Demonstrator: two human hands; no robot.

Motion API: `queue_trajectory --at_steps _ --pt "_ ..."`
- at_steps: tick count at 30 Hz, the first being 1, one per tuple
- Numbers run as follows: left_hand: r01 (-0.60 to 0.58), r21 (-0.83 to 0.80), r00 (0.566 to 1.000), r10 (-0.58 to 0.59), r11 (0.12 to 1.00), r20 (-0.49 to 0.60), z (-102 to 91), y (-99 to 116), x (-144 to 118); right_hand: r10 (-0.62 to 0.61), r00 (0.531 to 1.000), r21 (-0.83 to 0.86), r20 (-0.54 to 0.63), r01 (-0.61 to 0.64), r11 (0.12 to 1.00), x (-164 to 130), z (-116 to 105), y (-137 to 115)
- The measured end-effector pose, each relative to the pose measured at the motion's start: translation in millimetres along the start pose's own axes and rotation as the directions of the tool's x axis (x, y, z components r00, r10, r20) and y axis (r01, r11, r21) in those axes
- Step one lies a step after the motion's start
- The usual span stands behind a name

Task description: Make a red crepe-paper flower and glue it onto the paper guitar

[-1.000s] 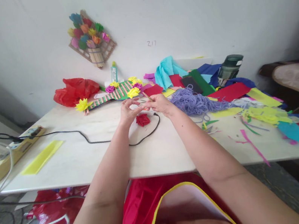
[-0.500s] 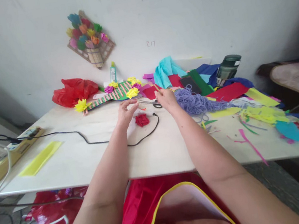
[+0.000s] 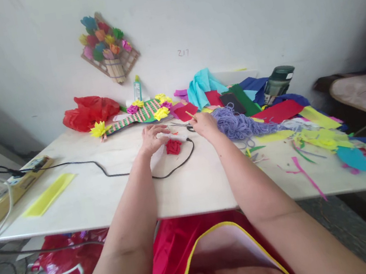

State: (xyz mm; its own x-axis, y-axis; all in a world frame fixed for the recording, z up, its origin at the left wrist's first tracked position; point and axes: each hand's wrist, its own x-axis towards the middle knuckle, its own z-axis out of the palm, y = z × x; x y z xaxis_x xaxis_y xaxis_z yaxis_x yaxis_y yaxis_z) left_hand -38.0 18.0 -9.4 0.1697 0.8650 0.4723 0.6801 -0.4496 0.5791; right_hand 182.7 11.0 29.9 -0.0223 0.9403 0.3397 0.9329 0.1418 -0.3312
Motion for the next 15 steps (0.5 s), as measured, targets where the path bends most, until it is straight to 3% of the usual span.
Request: queue_trajectory --at_steps 4,10,15 --pt "-0.064 0.148 0.988 0.042 0.987 0.147 1.9 3 -1 -0.102 0.983 0.054 0.154 0.095 0.994 -3 0 -9" --pt "-0.067 0.281 0.975 0.002 0.957 0.224 2.6 14 -5 -0.189 0.896 0.263 0.401 0.085 0.961 -4 5 -12" --pt "-0.078 0.332 0.965 -0.012 0.940 0.261 1.8 21 -7 -0.228 0.879 0.203 0.418 0.155 0.967 -2 15 -11"
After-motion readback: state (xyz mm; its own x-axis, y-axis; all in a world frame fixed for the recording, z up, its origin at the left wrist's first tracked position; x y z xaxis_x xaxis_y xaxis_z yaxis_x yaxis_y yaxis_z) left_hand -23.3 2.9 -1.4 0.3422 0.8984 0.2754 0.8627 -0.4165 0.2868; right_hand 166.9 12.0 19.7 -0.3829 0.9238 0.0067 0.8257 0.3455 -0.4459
